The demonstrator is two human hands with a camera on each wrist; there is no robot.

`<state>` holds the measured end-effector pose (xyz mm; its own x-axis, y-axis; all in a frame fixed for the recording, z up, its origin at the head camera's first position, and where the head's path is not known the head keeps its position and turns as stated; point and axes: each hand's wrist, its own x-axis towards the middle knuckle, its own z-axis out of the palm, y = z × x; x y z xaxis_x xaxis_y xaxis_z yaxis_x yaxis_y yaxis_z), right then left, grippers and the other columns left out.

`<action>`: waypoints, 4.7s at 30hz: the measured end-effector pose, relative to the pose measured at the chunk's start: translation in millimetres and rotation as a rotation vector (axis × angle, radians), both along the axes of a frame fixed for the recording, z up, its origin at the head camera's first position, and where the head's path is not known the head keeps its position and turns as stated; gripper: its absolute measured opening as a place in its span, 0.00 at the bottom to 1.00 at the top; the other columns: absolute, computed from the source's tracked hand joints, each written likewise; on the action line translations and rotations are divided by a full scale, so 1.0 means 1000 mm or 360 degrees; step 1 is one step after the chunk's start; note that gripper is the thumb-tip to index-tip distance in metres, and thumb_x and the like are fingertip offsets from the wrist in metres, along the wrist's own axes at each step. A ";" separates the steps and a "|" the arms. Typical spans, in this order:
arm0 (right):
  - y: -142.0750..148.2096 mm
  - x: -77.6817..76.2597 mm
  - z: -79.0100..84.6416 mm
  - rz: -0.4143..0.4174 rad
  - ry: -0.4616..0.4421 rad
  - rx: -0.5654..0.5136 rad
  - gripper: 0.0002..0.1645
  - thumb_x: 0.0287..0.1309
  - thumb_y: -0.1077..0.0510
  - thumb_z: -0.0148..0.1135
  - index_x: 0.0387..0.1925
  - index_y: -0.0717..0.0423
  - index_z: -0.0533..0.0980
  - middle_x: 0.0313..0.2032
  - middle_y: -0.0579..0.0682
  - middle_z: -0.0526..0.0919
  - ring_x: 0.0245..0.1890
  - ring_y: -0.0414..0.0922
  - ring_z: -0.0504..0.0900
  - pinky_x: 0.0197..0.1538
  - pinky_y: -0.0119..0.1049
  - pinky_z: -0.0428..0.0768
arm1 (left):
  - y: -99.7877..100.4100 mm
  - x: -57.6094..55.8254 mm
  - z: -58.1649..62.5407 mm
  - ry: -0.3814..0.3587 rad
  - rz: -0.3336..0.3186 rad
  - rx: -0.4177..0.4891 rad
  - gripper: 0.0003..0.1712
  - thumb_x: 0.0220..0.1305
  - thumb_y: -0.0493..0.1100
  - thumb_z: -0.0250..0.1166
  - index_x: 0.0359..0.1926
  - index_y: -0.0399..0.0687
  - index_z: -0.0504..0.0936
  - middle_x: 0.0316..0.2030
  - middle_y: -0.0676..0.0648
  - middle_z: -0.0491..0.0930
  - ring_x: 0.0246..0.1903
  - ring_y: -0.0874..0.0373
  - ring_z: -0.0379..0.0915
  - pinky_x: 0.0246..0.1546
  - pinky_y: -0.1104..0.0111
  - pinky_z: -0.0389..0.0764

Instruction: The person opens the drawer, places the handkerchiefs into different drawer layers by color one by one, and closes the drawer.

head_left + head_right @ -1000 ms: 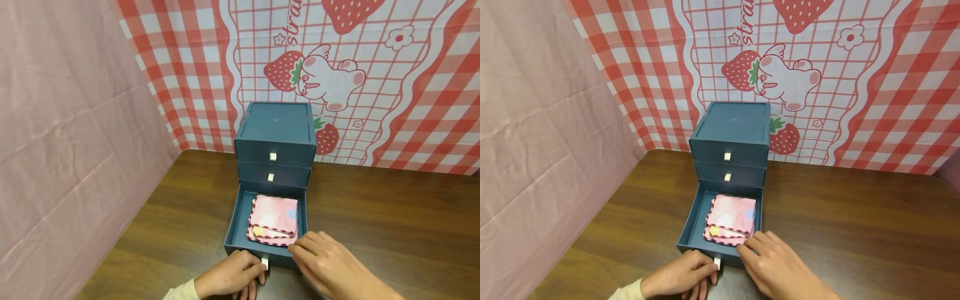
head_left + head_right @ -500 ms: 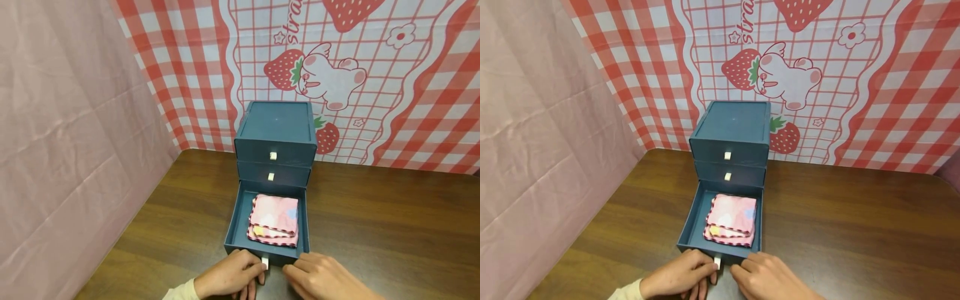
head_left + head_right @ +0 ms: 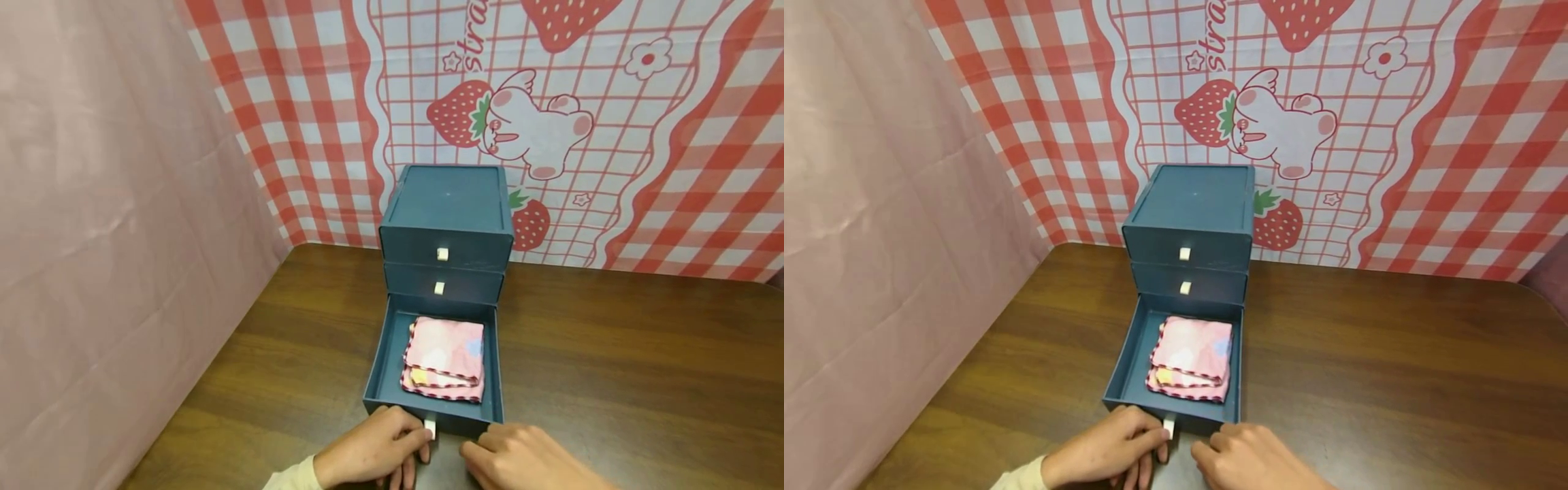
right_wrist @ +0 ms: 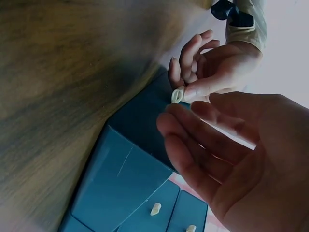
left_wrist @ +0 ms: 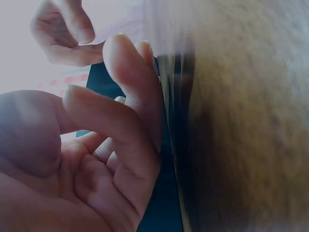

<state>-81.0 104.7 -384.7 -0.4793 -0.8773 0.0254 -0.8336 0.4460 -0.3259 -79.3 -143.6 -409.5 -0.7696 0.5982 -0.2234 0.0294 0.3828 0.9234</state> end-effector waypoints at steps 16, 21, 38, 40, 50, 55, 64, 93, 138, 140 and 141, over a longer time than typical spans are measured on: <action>0.000 -0.003 -0.003 -0.0116 -0.0066 0.0119 0.04 0.66 0.52 0.64 0.35 0.45 0.78 0.22 0.32 0.69 0.22 0.29 0.64 0.27 0.23 0.70 | -0.003 0.002 0.000 0.0076 0.0100 0.0056 0.14 0.75 0.43 0.56 0.34 0.44 0.85 0.12 0.53 0.79 0.06 0.65 0.71 0.03 0.72 0.67; -0.001 -0.004 0.000 -0.0177 -0.0024 0.0114 0.02 0.65 0.52 0.65 0.36 0.45 0.79 0.25 0.32 0.72 0.25 0.30 0.66 0.30 0.27 0.72 | -0.003 0.001 -0.001 0.0098 0.0146 0.0118 0.15 0.75 0.42 0.55 0.34 0.41 0.84 0.12 0.49 0.79 0.06 0.64 0.71 0.04 0.74 0.68; 0.019 -0.007 0.004 -0.0206 0.0185 0.0073 0.09 0.65 0.48 0.65 0.43 0.46 0.82 0.29 0.35 0.78 0.28 0.32 0.71 0.34 0.35 0.79 | 0.000 -0.013 0.000 0.0023 0.0225 0.0182 0.16 0.76 0.43 0.55 0.36 0.40 0.85 0.16 0.44 0.81 0.08 0.61 0.72 0.05 0.73 0.65; 0.025 -0.007 0.001 -0.0199 0.0211 0.0064 0.09 0.65 0.48 0.64 0.42 0.46 0.81 0.29 0.35 0.78 0.28 0.32 0.71 0.34 0.36 0.80 | 0.000 -0.015 -0.001 0.0006 0.0241 0.0196 0.16 0.75 0.43 0.55 0.37 0.39 0.85 0.17 0.43 0.81 0.08 0.61 0.72 0.05 0.73 0.65; 0.041 -0.009 -0.004 -0.0330 0.0175 0.0032 0.10 0.65 0.49 0.64 0.45 0.47 0.82 0.34 0.34 0.80 0.32 0.33 0.74 0.38 0.39 0.82 | -0.002 -0.022 0.000 -0.0017 0.0255 0.0183 0.15 0.75 0.41 0.55 0.37 0.36 0.85 0.17 0.42 0.82 0.08 0.62 0.72 0.06 0.76 0.65; 0.032 -0.027 -0.004 -0.0295 0.0569 -0.0176 0.13 0.58 0.56 0.70 0.46 0.51 0.82 0.37 0.39 0.82 0.37 0.37 0.80 0.44 0.43 0.80 | -0.002 -0.030 0.001 0.0004 0.0281 0.0179 0.15 0.75 0.41 0.55 0.38 0.35 0.84 0.18 0.39 0.82 0.09 0.62 0.72 0.06 0.75 0.65; 0.032 -0.042 -0.009 -0.0372 0.0624 -0.0230 0.13 0.56 0.58 0.71 0.45 0.53 0.82 0.36 0.41 0.84 0.37 0.39 0.81 0.44 0.43 0.80 | -0.001 -0.047 -0.003 0.0000 0.0315 0.0171 0.15 0.75 0.41 0.55 0.39 0.34 0.84 0.19 0.37 0.82 0.09 0.60 0.73 0.06 0.75 0.66; 0.041 -0.075 -0.006 -0.0552 0.0530 -0.0115 0.26 0.61 0.56 0.69 0.59 0.61 0.75 0.44 0.53 0.86 0.38 0.47 0.84 0.41 0.46 0.84 | 0.013 -0.096 0.008 0.0222 0.0325 -0.0069 0.12 0.76 0.38 0.54 0.48 0.33 0.79 0.18 0.45 0.82 0.11 0.57 0.77 0.09 0.74 0.71; 0.064 -0.104 -0.010 -0.0683 0.0323 -0.0180 0.39 0.61 0.59 0.68 0.71 0.55 0.64 0.44 0.58 0.86 0.42 0.50 0.86 0.41 0.47 0.84 | 0.022 -0.082 0.021 0.1322 0.0226 -0.0556 0.19 0.72 0.43 0.60 0.61 0.45 0.75 0.29 0.50 0.83 0.23 0.63 0.77 0.22 0.70 0.78; 0.064 -0.103 -0.007 -0.0681 0.0363 -0.0199 0.35 0.61 0.59 0.68 0.68 0.58 0.67 0.43 0.58 0.86 0.42 0.50 0.85 0.42 0.48 0.84 | 0.029 -0.074 0.022 0.1660 0.0199 -0.0713 0.20 0.71 0.45 0.61 0.60 0.45 0.76 0.33 0.50 0.83 0.30 0.61 0.77 0.26 0.69 0.80; 0.064 -0.103 -0.006 -0.0678 0.0378 -0.0198 0.33 0.61 0.59 0.68 0.66 0.59 0.69 0.44 0.58 0.85 0.42 0.50 0.85 0.42 0.48 0.84 | 0.031 -0.070 0.022 0.1796 0.0191 -0.0795 0.21 0.71 0.46 0.62 0.61 0.45 0.76 0.35 0.50 0.82 0.32 0.58 0.77 0.27 0.67 0.80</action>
